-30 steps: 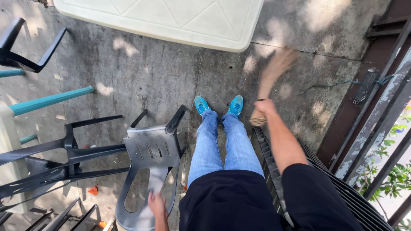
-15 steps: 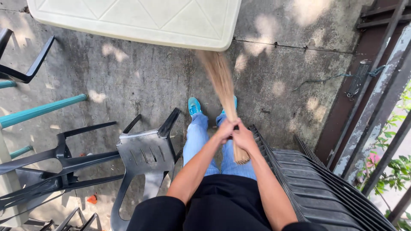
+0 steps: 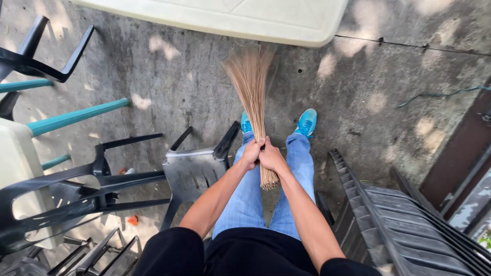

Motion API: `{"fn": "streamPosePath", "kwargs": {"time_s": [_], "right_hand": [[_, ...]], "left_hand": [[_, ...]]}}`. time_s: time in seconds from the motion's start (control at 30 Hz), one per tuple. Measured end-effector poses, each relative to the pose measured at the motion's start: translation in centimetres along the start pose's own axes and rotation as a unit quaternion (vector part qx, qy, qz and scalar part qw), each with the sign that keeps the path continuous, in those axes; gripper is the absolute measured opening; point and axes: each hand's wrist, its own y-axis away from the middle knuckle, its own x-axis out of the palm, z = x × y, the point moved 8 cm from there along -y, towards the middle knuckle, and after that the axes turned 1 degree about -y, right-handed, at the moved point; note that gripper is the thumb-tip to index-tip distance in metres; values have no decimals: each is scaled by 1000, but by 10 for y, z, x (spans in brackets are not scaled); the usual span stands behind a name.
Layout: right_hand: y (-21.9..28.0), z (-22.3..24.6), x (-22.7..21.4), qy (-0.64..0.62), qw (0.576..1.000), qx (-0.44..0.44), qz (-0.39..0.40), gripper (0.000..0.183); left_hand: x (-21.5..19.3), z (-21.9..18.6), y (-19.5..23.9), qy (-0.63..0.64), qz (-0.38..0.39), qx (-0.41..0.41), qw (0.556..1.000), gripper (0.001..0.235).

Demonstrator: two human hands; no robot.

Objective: Organizing chairs and tables and sweeping the floor in an outdoor dining area.

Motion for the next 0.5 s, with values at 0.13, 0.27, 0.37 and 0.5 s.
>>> {"fn": "streamPosePath", "kwargs": {"time_s": [0.13, 0.27, 0.37, 0.5], "right_hand": [[31, 25, 6, -15, 999, -22, -26, 84], [-11, 41, -7, -60, 983, -8, -173, 84], [-105, 36, 22, -103, 981, -54, -154, 66], [-146, 108, 72, -26, 997, -48, -45, 58]], "left_hand": [[6, -57, 44, -118, -47, 90, 988, 41], [18, -87, -22, -199, 82, 83, 973, 42], [-27, -77, -97, -206, 86, -4, 975, 39], [-101, -123, -74, -37, 22, -58, 997, 24]]}}
